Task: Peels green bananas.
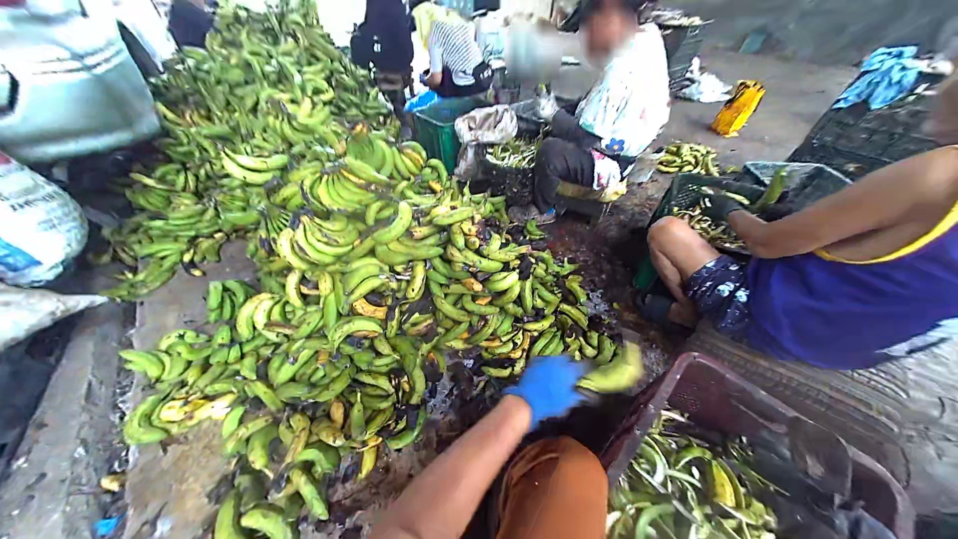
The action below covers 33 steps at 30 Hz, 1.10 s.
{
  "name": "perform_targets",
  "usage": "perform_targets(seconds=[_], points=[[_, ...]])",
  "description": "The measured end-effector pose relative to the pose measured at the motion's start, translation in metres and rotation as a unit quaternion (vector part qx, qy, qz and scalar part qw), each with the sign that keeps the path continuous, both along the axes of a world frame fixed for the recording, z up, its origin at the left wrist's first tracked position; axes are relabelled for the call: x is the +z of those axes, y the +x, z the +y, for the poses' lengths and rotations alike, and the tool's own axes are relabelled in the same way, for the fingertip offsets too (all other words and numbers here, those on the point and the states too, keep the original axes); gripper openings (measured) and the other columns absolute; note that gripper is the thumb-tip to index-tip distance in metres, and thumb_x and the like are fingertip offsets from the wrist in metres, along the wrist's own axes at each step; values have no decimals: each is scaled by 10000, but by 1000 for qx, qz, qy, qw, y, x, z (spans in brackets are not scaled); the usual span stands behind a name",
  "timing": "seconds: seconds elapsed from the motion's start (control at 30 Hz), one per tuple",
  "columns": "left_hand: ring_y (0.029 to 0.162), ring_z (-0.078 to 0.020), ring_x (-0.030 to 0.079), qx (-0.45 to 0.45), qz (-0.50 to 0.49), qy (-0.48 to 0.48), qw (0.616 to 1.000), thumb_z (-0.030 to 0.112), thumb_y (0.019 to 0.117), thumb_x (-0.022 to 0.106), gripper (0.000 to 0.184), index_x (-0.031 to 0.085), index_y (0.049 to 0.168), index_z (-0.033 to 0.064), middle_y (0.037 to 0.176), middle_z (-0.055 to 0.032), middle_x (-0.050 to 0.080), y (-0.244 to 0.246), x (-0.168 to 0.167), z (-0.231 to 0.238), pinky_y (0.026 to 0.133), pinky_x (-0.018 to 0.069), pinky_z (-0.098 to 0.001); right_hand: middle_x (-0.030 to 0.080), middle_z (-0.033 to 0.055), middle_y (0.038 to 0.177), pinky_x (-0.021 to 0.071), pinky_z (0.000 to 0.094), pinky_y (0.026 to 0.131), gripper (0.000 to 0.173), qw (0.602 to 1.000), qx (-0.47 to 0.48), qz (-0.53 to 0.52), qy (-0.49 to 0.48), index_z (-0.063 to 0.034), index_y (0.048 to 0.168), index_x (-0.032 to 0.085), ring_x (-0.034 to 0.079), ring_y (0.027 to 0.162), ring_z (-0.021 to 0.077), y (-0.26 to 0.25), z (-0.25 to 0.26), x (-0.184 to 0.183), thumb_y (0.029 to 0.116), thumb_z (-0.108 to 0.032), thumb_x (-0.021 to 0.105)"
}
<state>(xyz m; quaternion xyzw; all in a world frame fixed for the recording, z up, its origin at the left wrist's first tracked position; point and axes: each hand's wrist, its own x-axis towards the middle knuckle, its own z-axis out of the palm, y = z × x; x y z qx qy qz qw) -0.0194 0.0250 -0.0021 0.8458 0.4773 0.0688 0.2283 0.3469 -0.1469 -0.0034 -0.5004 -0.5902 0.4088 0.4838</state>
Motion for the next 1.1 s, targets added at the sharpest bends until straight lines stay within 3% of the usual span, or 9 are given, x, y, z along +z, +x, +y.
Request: perform_targets(seconds=[0.13, 0.23, 0.33, 0.5, 0.6, 0.8, 0.93, 1.03, 1.1], points=[[1252, -375, 580, -210, -51, -10, 976, 264, 932, 735, 591, 531, 1480, 180, 1363, -200, 600, 133, 88, -26, 1042, 451, -595, 715, -44, 1158, 561, 334, 960, 309, 989, -20, 104, 104, -104, 1289, 611, 676, 1059, 95, 6, -17, 19, 986, -160, 635], [1133, -255, 659, -167, -374, -197, 891, 91, 937, 705, 694, 372, 1538, -3, 1313, -216, 631, 192, 91, -44, 988, 545, -417, 723, -63, 1117, 597, 336, 924, 321, 962, -199, 117, 147, -96, 1302, 558, 699, 1019, 91, 8, -25, 56, 1012, -224, 603], [1130, -194, 659, -105, -470, -312, 819, 221, 987, 672, 652, 366, 1519, -1, 1300, -183, 631, 232, 70, -68, 990, 557, -369, 702, 10, 1179, 596, 338, 941, 387, 952, -231, 92, 176, 12, 1346, 523, 688, 1057, 116, 18, -20, 54, 1019, -186, 577], [1056, -195, 692, 13, -482, -201, 853, 223, 949, 721, 546, 506, 1431, 83, 1217, -104, 686, 235, 32, -50, 915, 601, -410, 720, 10, 960, 619, 333, 720, 465, 971, -237, 3, -5, -85, 1349, 590, 699, 790, 103, 23, -16, 42, 963, -334, 659], [1094, -150, 670, 12, -465, -93, 880, 257, 935, 727, 576, 491, 1434, 93, 1227, -77, 677, 219, 35, -39, 956, 569, -383, 670, -71, 775, 591, 259, 612, 296, 952, -295, 6, 78, -92, 1159, 627, 650, 649, 38, 11, -21, 53, 950, -299, 663], [1039, -184, 676, -71, -561, -244, 788, 238, 969, 669, 586, 415, 1491, 154, 1239, -68, 653, 197, 54, -41, 871, 603, -393, 672, 93, 907, 558, 393, 683, 429, 948, -93, -102, -286, -57, 1316, 597, 635, 700, 160, 16, -14, 31, 1073, -397, 498], [1138, -116, 610, -70, -537, -210, 814, 390, 1069, 403, 490, 428, 1530, 224, 1368, -19, 594, 185, 43, -38, 927, 547, -355, 710, 19, 1049, 580, 329, 771, 561, 986, -106, -120, -49, -211, 1508, 509, 662, 831, 81, 23, -19, 26, 1037, -511, 459], [1276, -160, 549, -83, -492, -48, 865, 215, 1066, 417, 488, 417, 1533, 73, 1495, -119, 505, 184, 35, -41, 1048, 480, -369, 683, 109, 1219, 557, 475, 885, 651, 965, -96, -236, 67, -229, 1527, 498, 662, 1042, 201, 15, -16, 25, 972, -570, 509], [1204, -75, 574, -77, -503, -104, 855, 291, 1093, 378, 489, 395, 1550, 118, 1443, -49, 550, 188, 38, -51, 1011, 497, -296, 694, 121, 1169, 559, 521, 820, 630, 943, -112, -298, 97, -251, 1493, 541, 668, 1017, 256, 11, -13, 26, 963, -589, 505]])
